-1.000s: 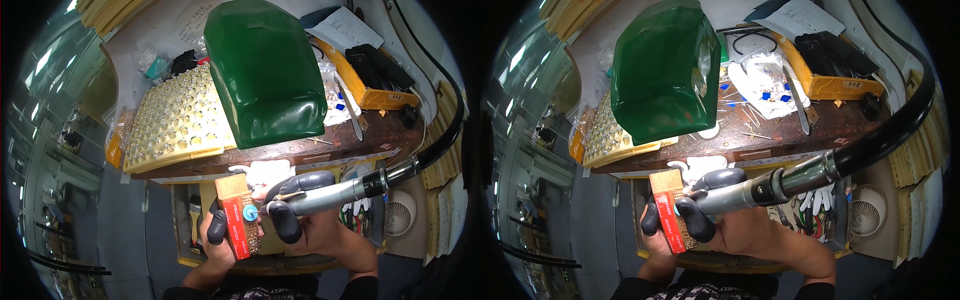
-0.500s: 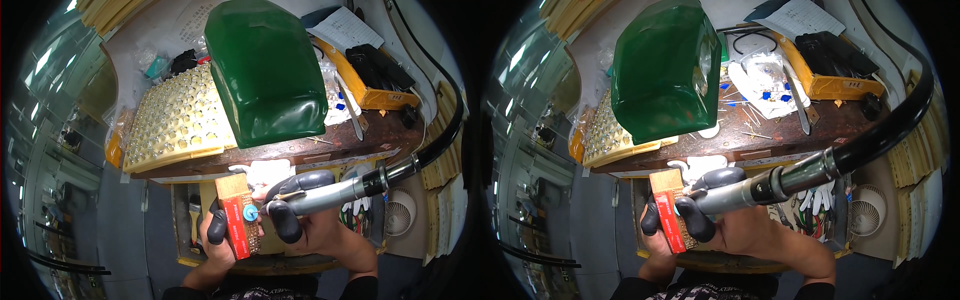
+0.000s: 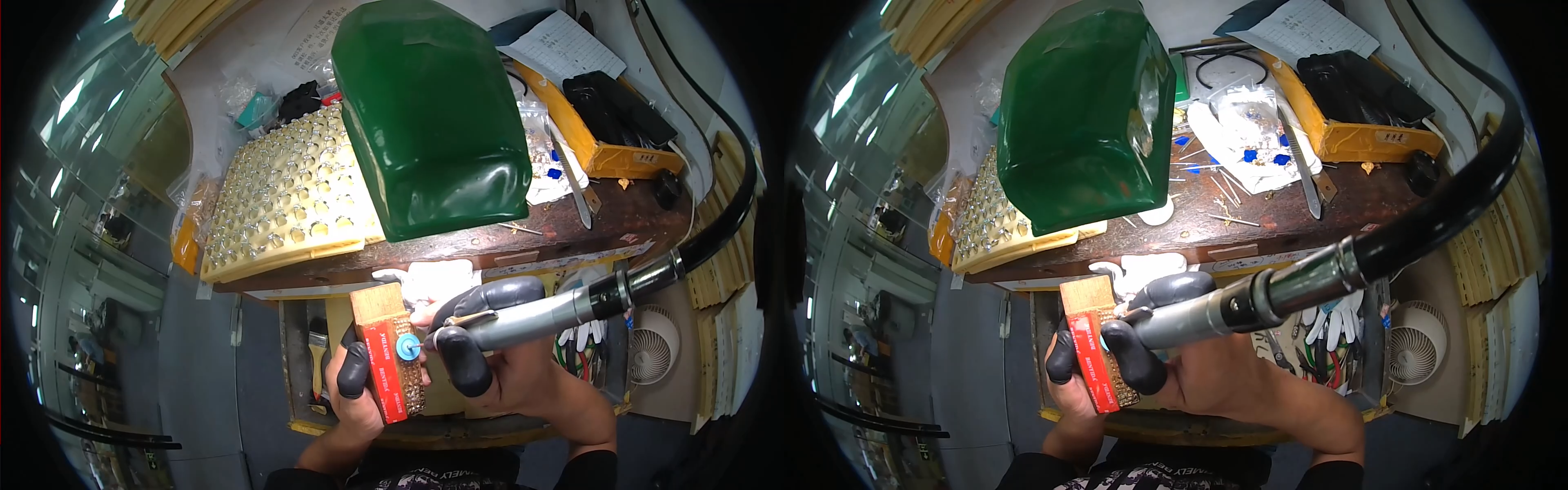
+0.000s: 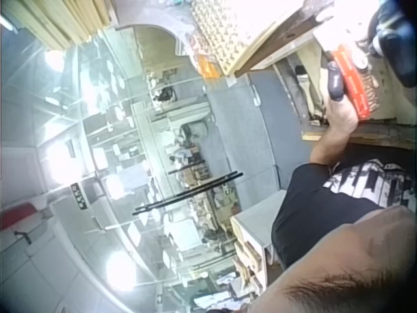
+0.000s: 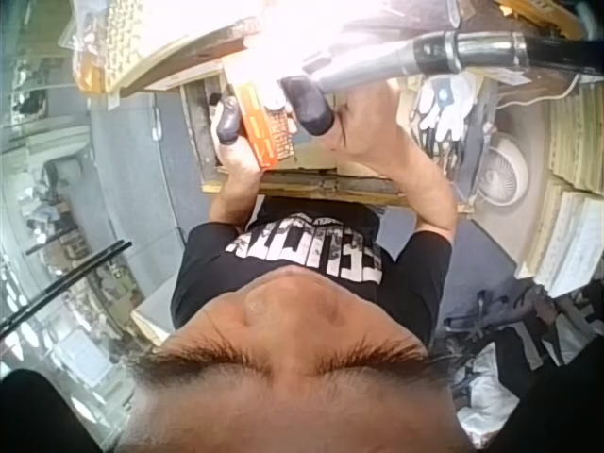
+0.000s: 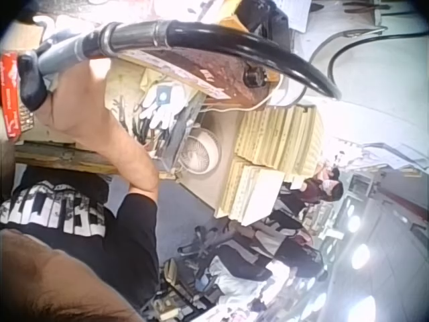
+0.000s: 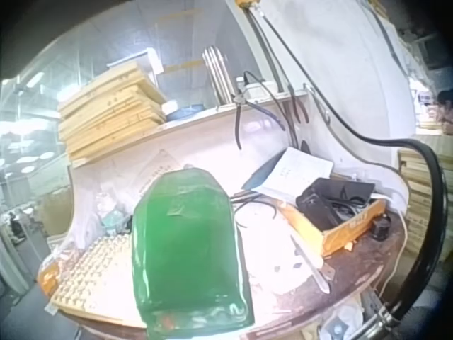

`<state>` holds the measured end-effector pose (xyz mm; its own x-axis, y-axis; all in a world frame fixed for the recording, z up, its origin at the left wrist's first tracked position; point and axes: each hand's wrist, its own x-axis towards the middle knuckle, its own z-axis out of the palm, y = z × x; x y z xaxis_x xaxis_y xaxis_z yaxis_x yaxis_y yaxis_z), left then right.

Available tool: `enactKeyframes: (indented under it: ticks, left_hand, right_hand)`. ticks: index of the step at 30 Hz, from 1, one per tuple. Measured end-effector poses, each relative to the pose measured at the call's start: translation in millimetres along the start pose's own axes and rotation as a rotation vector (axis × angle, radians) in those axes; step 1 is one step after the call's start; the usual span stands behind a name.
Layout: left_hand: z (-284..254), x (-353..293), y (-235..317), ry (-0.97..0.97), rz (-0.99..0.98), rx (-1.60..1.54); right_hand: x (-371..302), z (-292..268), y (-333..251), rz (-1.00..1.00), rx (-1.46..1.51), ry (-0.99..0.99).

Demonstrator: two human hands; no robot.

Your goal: Polishing small jewelry pieces using a rotary handpiece at a workbench.

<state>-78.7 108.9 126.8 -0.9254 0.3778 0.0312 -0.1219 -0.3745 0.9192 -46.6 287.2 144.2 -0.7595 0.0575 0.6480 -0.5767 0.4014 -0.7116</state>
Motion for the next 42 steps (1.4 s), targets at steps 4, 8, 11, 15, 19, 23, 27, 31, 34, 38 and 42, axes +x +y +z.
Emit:
enactKeyframes:
  ticks: [4,8,11,15,19,23,27,31,34,38,42]
  left_hand:
    - [-1.3,0.9,0.1,-0.014,-0.009,-0.037]
    - [-0.9,3.5,-1.6,-0.035,0.025,-0.045]
    - [-2.8,3.1,-2.8,-0.022,0.013,-0.081]
    - [-3.1,3.4,-1.8,-0.021,0.0,-0.053]
    - [-1.3,2.2,-0.2,-0.02,0.0,-0.007]
    - [-1.5,2.8,0.2,-0.042,0.005,0.014]
    - [-0.8,1.9,0.3,-0.029,0.008,-0.029]
    - [0.2,0.9,1.0,-0.033,0.025,-0.01]
    - [1.2,0.7,1.9,-0.026,0.014,-0.016]
    - [1.6,1.1,1.8,-0.027,0.017,-0.02]
    - [0.2,1.1,1.2,-0.027,0.015,-0.014]
  right_hand:
    - [1.1,-0.5,-5.5,0.057,0.076,-0.011]
    - [-0.3,-1.1,-0.2,-0.014,0.096,0.028]
    - [-0.7,-0.3,2.4,-0.064,0.068,0.048]
    - [2.3,-0.4,-2.3,-0.013,0.105,0.037]
    - [2.1,-0.2,-3.5,0.02,0.07,0.056]
    - [1.9,-0.2,-2.8,0.001,0.052,0.034]
    - [1.1,0.7,-1.3,-0.001,0.037,0.04]
    - [1.9,1.7,-0.8,-0.015,0.043,0.058]
    - [1.9,1.7,-1.2,-0.007,0.039,0.052]
    - [2.2,1.5,-2.0,-0.015,0.049,0.056]
    - [0.2,0.0,-0.2,-0.015,0.028,0.012]
